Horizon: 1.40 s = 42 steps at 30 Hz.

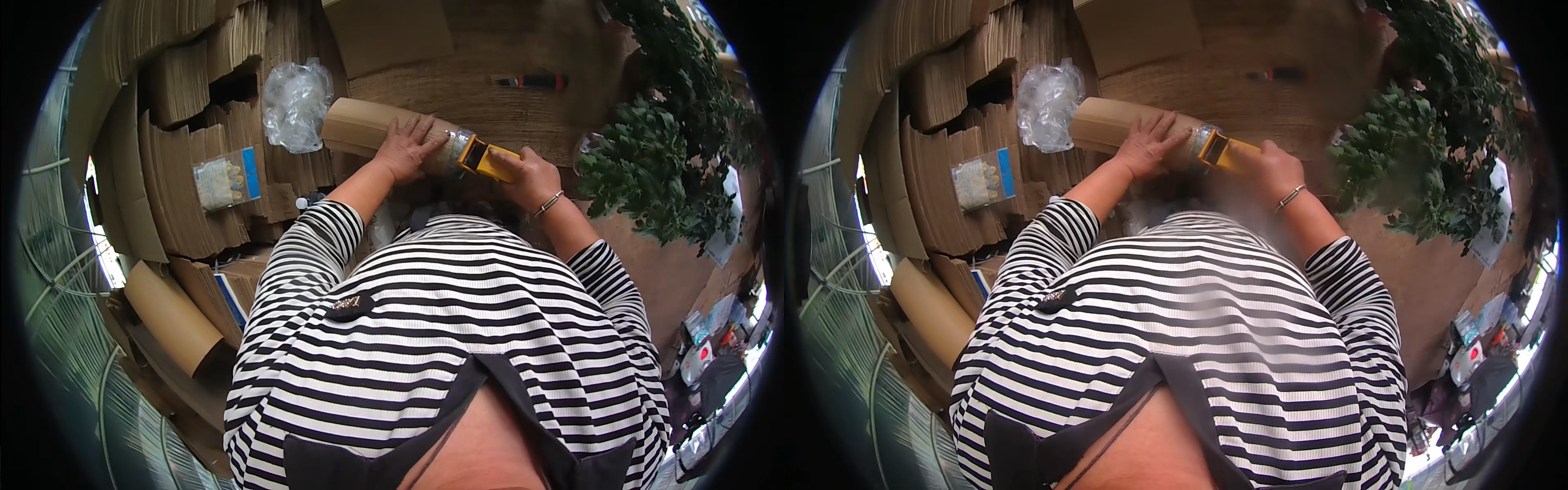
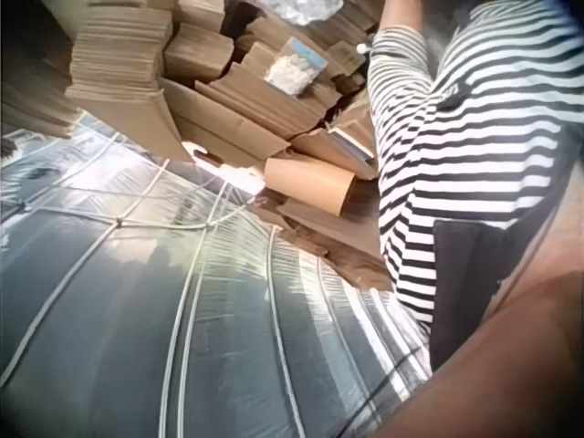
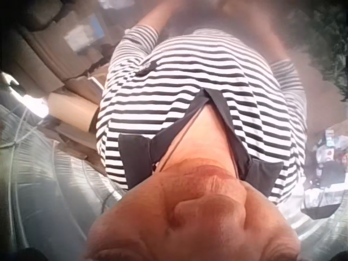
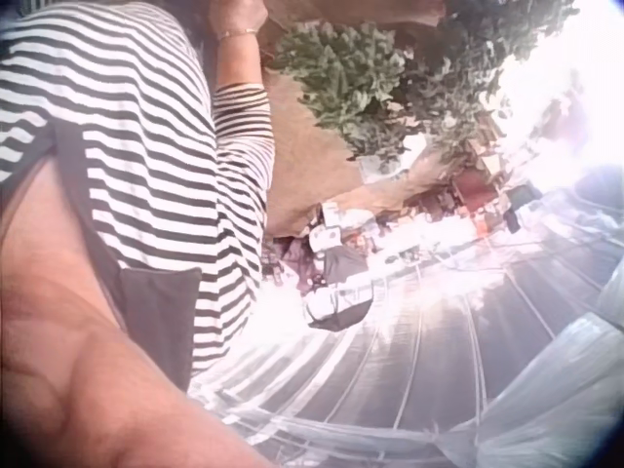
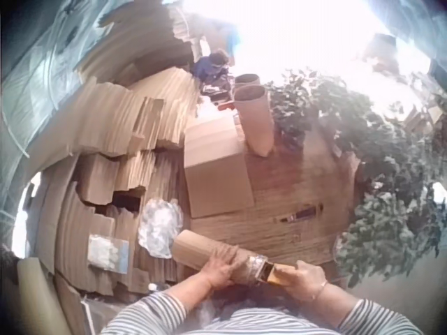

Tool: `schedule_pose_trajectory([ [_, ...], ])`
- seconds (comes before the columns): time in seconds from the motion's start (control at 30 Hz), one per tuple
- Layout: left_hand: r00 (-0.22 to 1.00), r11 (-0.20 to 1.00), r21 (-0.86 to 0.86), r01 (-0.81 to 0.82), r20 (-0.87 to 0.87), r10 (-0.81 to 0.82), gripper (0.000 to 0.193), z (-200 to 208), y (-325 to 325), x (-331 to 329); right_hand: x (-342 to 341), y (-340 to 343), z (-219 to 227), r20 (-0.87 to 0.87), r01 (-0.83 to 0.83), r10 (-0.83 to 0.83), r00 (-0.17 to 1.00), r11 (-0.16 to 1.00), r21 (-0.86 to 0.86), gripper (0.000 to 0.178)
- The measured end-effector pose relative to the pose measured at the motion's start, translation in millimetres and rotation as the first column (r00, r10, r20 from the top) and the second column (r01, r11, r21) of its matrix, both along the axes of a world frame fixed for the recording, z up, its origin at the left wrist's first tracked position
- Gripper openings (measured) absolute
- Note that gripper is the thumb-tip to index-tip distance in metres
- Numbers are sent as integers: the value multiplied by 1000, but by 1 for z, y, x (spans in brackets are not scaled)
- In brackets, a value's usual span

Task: The person rolls flat cardboard sheets into cylindrical tubes and secures them with tape. They then place artificial plants inside the finished cardboard tubes and arrange them on the work surface.

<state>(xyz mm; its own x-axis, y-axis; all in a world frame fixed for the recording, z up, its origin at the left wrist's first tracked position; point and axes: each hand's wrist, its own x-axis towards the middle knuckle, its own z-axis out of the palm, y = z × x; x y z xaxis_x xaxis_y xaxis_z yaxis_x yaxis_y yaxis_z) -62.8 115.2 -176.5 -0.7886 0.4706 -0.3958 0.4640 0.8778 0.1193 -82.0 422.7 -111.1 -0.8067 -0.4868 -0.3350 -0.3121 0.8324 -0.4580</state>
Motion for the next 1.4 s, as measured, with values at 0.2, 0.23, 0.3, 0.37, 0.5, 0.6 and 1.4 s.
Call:
schedule_pose_trajectory([
  [0.2, 990, 991, -101, -93, 97, 103, 113, 1, 5, -29, 3, 12, -37, -21, 181, -185, 982, 974, -135, 42],
  [0.23, 998, 995, -97, -20, 62, 26, 114, -4, 6, -30, 0, 13, -45, -22, 220, -226, 974, 962, -165, 43],
  [0.3, 998, 997, -58, 59, 38, -57, 114, -2, 30, -35, -10, 19, -72, 93, 321, -308, 947, 902, -289, 50],
  [0.37, 996, 996, -22, 83, 38, -82, 115, 5, 45, -49, -22, 24, -103, 212, 432, -377, 902, 809, -398, 57],
  [0.5, 993, 998, 33, 58, 98, -61, 114, 8, 56, -103, -33, 25, -144, 546, 661, -394, 739, 581, -475, 60],
  [0.6, 984, 999, -1, 50, 169, -49, 105, 17, 70, -133, 8, 28, -163, 771, 849, -362, 525, 281, -447, 63],
  [1.4, 988, 913, 402, 76, -157, -13, 95, -26, 16, -56, 46, -90, -103, 585, 227, 82, 807, 871, -435, 62],
])
